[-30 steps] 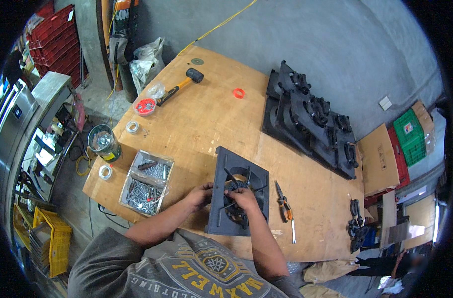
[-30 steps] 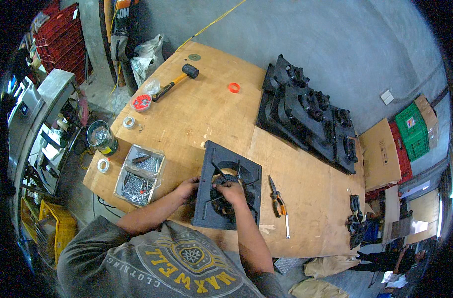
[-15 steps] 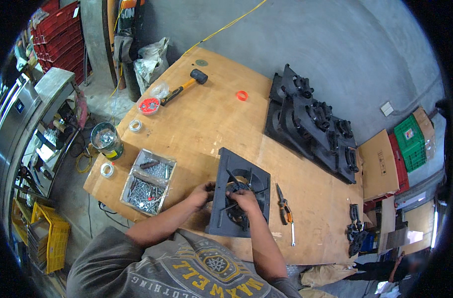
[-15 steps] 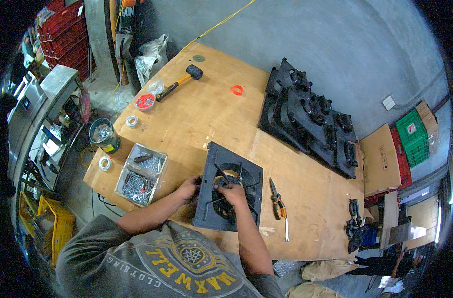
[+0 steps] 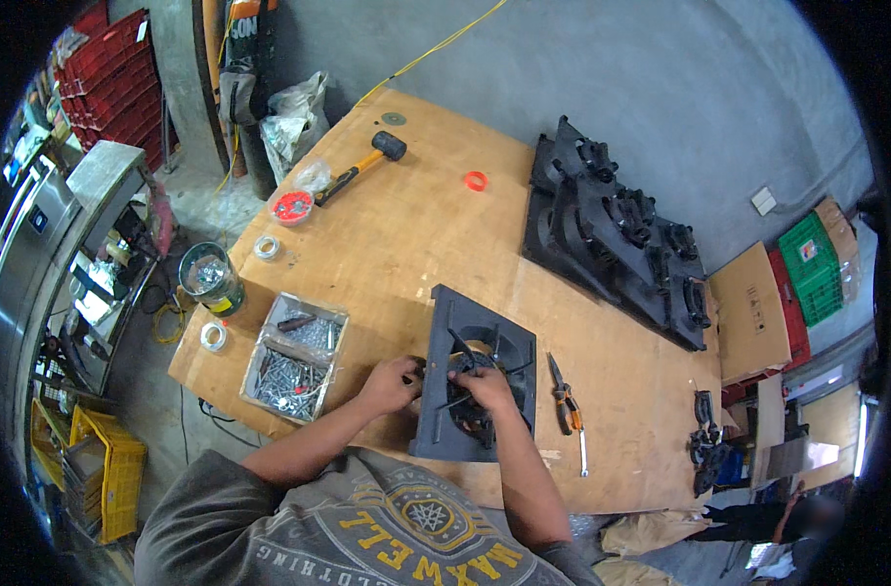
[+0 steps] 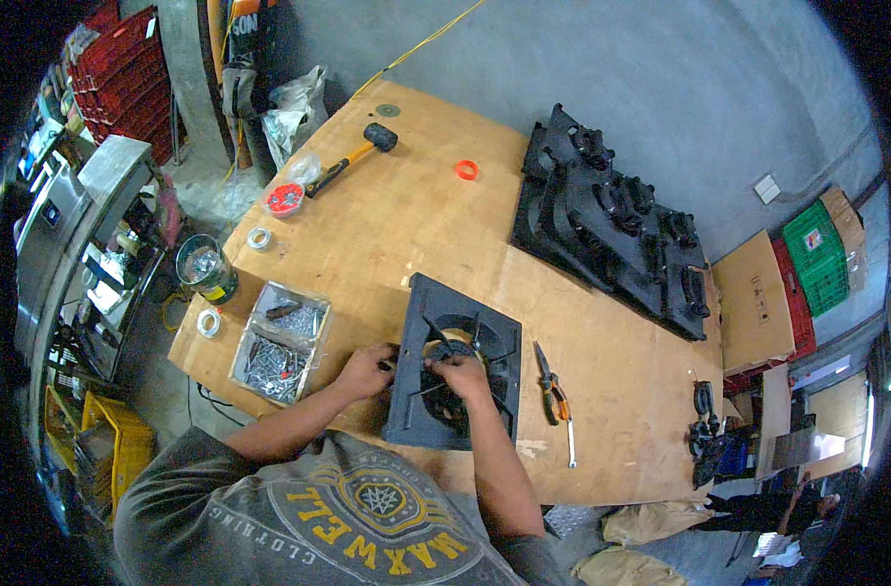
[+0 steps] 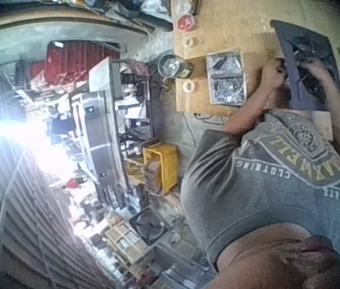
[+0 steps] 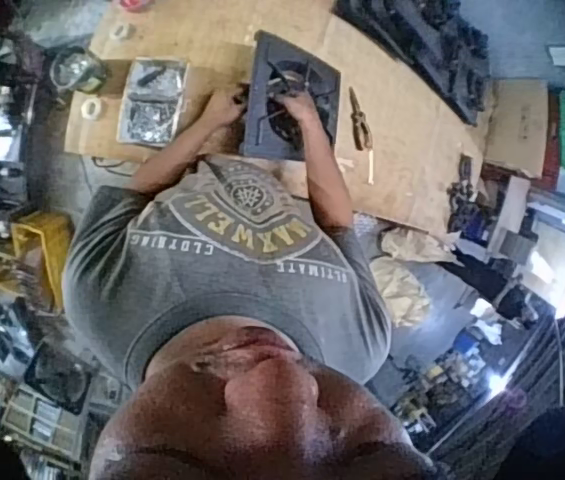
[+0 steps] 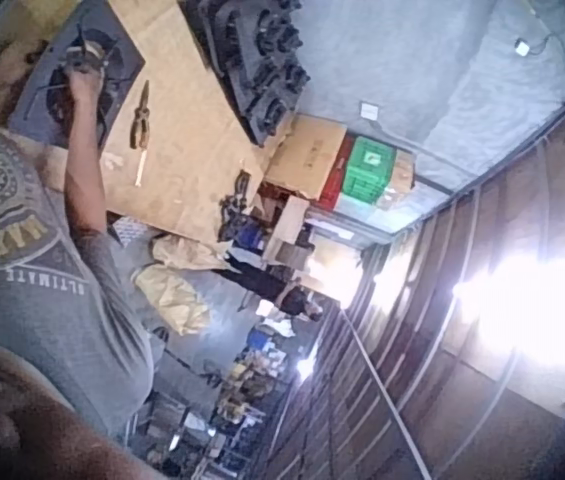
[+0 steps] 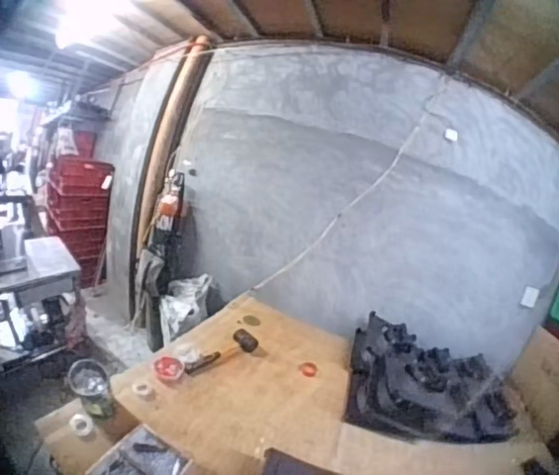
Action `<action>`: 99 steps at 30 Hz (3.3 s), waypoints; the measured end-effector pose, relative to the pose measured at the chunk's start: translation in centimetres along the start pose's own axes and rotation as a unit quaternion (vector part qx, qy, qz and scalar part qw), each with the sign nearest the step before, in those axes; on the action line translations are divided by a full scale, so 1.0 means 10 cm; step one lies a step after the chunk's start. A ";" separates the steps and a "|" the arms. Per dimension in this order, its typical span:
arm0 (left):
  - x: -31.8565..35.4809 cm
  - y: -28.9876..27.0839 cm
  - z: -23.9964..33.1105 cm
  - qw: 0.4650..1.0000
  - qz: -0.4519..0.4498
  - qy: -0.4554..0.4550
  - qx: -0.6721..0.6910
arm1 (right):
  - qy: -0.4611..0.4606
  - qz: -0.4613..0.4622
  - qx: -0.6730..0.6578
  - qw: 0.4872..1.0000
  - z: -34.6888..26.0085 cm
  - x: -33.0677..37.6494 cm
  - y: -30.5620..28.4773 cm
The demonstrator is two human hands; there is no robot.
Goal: The person assembles gas stove burner units on a workbench. They use a wrench to tighten nuts on burner heads, place burner heads into stove panels, and install metal grates over the burners. The person handles multiple burner units and places completed panels aside.
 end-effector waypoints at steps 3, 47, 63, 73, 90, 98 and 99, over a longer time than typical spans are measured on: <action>-0.05 0.05 0.09 0.995 -0.015 0.058 0.082 | 0.000 -0.001 0.002 1.000 -0.01 0.00 -0.01; 0.25 0.71 0.14 0.691 -0.068 -0.387 0.606 | -0.027 -0.001 0.086 0.996 0.02 -0.14 -0.01; 0.24 0.88 -0.17 0.671 -0.080 -0.312 0.668 | -0.015 0.022 0.054 0.998 -0.05 -0.03 -0.04; 0.10 -0.10 -0.49 0.983 -0.048 -0.065 -0.167 | -0.114 0.085 0.029 0.989 -0.01 0.17 -0.18; 0.94 1.32 -0.80 0.882 -0.187 -0.192 0.388 | -0.262 0.148 0.129 0.945 0.76 0.70 -0.67; 1.06 1.48 0.07 0.878 -0.351 -0.245 0.213 | -0.328 0.190 0.170 0.910 0.72 0.63 -1.00; 1.06 1.51 0.12 0.880 -0.352 -0.245 0.202 | -0.338 0.166 0.197 0.905 0.77 0.58 -0.98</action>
Point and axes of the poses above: each hand's wrist, its own x-axis away from the middle knuckle, its own y-axis out of the palm, z = x × y, the point moved 6 cm from there along -x, towards the middle knuckle, and after that the axes turned 2 degrees about z, right-handed, at the moved point
